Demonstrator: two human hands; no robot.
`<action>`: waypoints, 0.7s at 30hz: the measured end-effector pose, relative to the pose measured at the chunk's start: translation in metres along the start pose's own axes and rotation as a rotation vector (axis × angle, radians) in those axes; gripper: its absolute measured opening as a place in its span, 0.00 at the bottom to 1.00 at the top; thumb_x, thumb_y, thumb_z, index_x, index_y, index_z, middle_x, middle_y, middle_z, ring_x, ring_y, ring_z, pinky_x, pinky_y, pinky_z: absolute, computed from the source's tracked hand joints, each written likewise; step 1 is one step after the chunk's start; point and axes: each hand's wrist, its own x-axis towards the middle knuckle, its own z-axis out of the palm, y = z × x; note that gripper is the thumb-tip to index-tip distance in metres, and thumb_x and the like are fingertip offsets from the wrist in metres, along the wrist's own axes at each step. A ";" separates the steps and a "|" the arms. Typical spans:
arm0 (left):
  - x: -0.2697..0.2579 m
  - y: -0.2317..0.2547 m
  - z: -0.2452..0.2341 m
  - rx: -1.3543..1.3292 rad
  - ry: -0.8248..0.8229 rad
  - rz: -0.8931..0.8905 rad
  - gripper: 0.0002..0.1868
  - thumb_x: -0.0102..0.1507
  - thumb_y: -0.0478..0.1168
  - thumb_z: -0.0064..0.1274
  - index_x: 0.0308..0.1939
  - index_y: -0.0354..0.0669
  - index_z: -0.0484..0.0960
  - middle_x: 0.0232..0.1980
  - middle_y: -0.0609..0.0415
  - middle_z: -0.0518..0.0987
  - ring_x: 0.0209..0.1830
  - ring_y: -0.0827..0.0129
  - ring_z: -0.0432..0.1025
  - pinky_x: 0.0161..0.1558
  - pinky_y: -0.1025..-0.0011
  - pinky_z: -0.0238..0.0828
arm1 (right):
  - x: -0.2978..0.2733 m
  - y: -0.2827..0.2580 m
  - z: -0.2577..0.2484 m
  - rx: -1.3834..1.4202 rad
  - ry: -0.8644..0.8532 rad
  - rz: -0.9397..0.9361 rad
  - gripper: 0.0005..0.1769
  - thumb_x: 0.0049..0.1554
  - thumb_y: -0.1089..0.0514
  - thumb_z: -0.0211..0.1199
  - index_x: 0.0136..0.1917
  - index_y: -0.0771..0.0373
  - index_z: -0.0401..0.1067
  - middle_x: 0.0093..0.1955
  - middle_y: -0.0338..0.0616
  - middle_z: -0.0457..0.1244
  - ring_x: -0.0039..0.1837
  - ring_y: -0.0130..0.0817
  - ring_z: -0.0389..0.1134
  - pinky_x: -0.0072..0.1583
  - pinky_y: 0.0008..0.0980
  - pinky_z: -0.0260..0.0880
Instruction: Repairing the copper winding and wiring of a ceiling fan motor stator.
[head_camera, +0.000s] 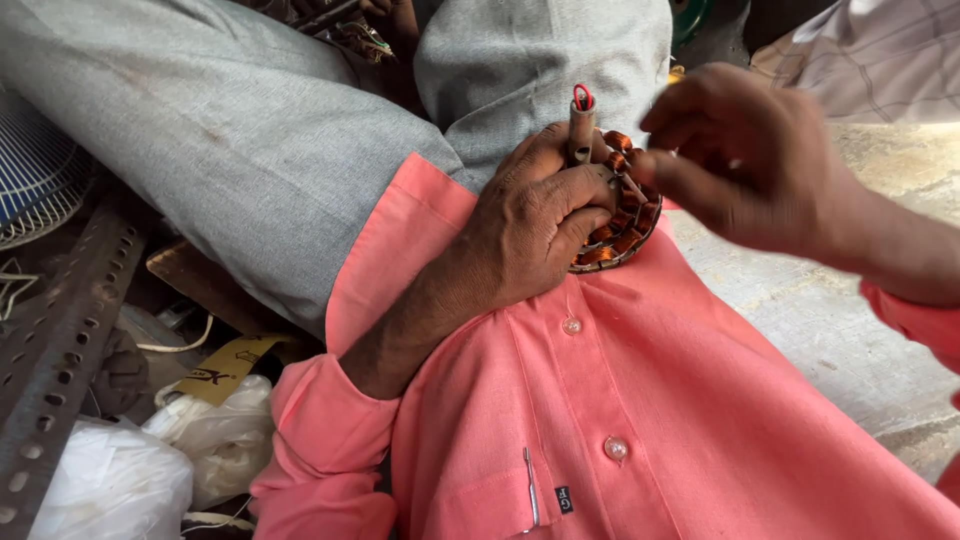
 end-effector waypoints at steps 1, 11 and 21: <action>0.000 -0.001 0.001 -0.012 0.004 0.000 0.08 0.62 0.34 0.62 0.43 0.41 0.80 0.57 0.46 0.74 0.62 0.52 0.70 0.68 0.57 0.67 | -0.003 0.004 -0.003 -0.252 0.064 -0.238 0.10 0.63 0.57 0.62 0.52 0.66 0.70 0.42 0.45 0.70 0.38 0.26 0.69 0.39 0.26 0.68; -0.002 -0.002 -0.001 -0.104 0.026 0.035 0.12 0.60 0.29 0.60 0.48 0.38 0.80 0.62 0.43 0.70 0.66 0.52 0.70 0.67 0.62 0.72 | -0.001 0.000 -0.011 -0.967 -0.123 -0.852 0.30 0.48 0.61 0.66 0.66 0.60 0.72 0.50 0.41 0.68 0.38 0.37 0.66 0.39 0.38 0.67; -0.006 -0.011 0.003 -0.085 0.046 0.023 0.14 0.60 0.30 0.59 0.49 0.38 0.82 0.68 0.40 0.67 0.64 0.54 0.73 0.64 0.64 0.76 | 0.012 -0.007 -0.009 -0.860 -0.181 -0.767 0.29 0.45 0.61 0.71 0.61 0.58 0.74 0.43 0.42 0.67 0.35 0.37 0.65 0.37 0.38 0.67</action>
